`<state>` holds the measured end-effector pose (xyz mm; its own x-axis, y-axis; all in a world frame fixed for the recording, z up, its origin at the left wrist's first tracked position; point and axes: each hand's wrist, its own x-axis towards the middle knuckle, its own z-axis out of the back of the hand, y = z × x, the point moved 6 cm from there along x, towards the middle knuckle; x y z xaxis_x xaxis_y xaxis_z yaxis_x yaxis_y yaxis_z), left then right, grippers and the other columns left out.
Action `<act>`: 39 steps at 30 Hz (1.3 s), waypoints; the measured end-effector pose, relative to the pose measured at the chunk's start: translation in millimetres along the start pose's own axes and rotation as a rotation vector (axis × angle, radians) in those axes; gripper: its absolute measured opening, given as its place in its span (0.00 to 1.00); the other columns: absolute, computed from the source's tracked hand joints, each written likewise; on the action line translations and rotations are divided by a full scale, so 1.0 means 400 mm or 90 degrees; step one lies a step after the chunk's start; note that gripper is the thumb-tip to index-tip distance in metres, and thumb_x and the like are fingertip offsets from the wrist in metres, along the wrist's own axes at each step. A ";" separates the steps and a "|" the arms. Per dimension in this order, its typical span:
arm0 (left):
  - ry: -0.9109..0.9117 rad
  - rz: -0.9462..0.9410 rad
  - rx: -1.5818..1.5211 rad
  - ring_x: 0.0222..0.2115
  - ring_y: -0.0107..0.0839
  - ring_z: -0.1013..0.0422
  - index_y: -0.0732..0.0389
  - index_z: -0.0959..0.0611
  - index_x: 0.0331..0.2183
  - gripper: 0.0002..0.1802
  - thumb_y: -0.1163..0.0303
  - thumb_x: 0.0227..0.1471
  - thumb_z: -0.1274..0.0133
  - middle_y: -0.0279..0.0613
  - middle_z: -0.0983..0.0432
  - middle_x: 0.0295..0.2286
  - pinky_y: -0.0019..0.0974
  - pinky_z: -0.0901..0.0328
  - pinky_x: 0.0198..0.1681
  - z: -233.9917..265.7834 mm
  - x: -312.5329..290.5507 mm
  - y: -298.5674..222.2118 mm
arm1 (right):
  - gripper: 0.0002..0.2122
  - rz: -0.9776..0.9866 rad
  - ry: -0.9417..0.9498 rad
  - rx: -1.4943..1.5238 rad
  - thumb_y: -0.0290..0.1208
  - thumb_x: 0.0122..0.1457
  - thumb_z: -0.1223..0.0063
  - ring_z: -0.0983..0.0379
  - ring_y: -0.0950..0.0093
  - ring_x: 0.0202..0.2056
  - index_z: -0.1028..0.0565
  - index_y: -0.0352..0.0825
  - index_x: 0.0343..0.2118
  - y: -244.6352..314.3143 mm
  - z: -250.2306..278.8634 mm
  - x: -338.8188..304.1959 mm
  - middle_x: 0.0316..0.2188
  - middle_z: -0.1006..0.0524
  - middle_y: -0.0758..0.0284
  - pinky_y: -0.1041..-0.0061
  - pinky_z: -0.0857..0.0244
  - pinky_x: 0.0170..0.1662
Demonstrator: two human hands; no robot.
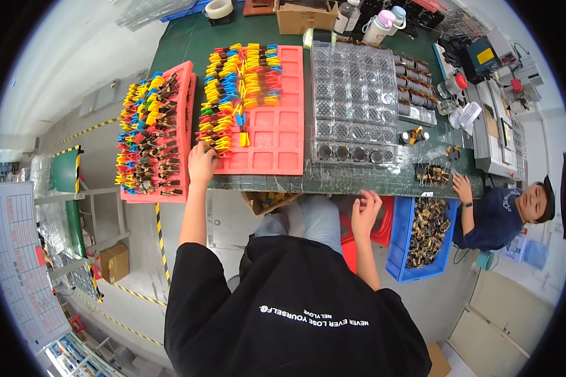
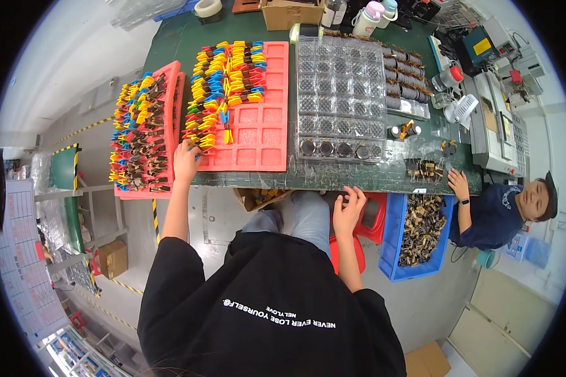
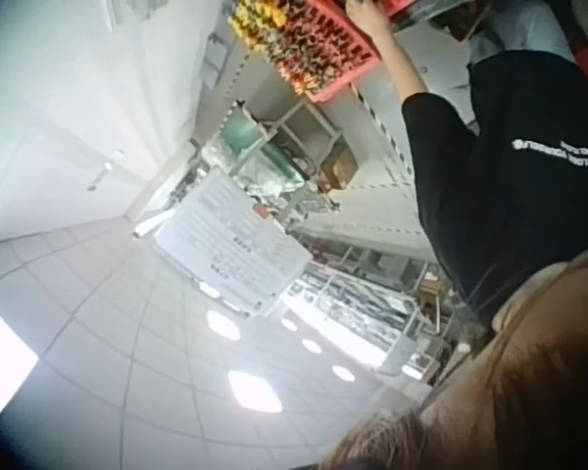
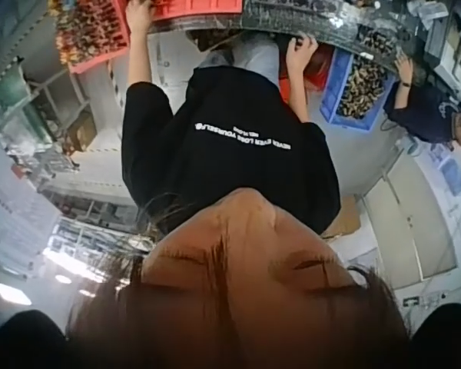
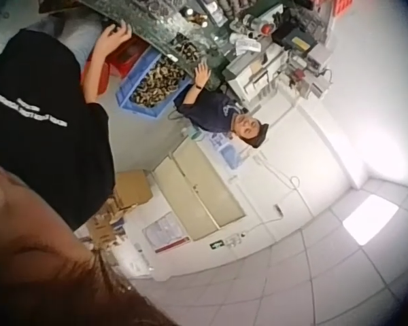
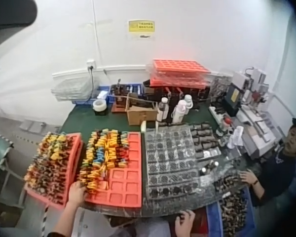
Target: The person assembles small colorful plastic components and metal pins by hand, then organizes them into a tray.
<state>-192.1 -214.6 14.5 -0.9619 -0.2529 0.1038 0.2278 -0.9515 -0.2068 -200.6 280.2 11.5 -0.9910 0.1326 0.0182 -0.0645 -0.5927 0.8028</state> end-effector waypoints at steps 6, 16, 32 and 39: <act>-0.088 -0.153 0.108 0.41 0.35 0.34 0.58 0.20 0.24 0.08 0.73 0.33 0.45 0.33 0.29 0.34 0.40 0.41 0.48 -0.020 -0.020 -0.028 | 0.14 0.023 0.048 0.012 0.22 0.53 0.50 0.33 0.72 0.39 0.30 0.35 0.44 0.066 -0.047 -0.095 0.49 0.40 0.62 0.76 0.32 0.39; 0.107 0.158 -0.663 0.22 0.16 0.38 0.61 0.18 0.31 0.15 0.61 0.42 0.37 0.27 0.32 0.20 0.24 0.43 0.23 -0.020 -0.193 -0.176 | 0.11 0.106 0.293 0.143 0.29 0.58 0.51 0.28 0.73 0.33 0.29 0.32 0.42 0.317 -0.227 -0.180 0.36 0.29 0.62 0.77 0.32 0.35; 0.053 0.286 -1.079 0.34 0.23 0.32 0.65 0.33 0.42 0.28 0.77 0.40 0.36 0.39 0.29 0.34 0.27 0.36 0.38 0.019 -0.404 -0.367 | 0.08 0.073 0.230 0.386 0.23 0.51 0.41 0.28 0.77 0.39 0.23 0.25 0.32 0.425 -0.274 -0.219 0.42 0.27 0.62 0.80 0.31 0.40; 0.306 0.400 -1.253 0.33 0.22 0.29 0.65 0.26 0.41 0.21 0.77 0.43 0.39 0.35 0.25 0.33 0.27 0.34 0.37 -0.011 -0.437 -0.366 | 0.08 -0.029 0.275 0.468 0.27 0.53 0.43 0.28 0.78 0.38 0.24 0.28 0.35 0.365 -0.315 -0.227 0.42 0.27 0.64 0.80 0.33 0.40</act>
<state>-58.0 -30.3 22.3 -0.8658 -0.0284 -0.4997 0.3455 0.6884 -0.6377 -135.0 81.6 52.2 -0.9568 -0.2590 -0.1323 -0.1607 0.0915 0.9828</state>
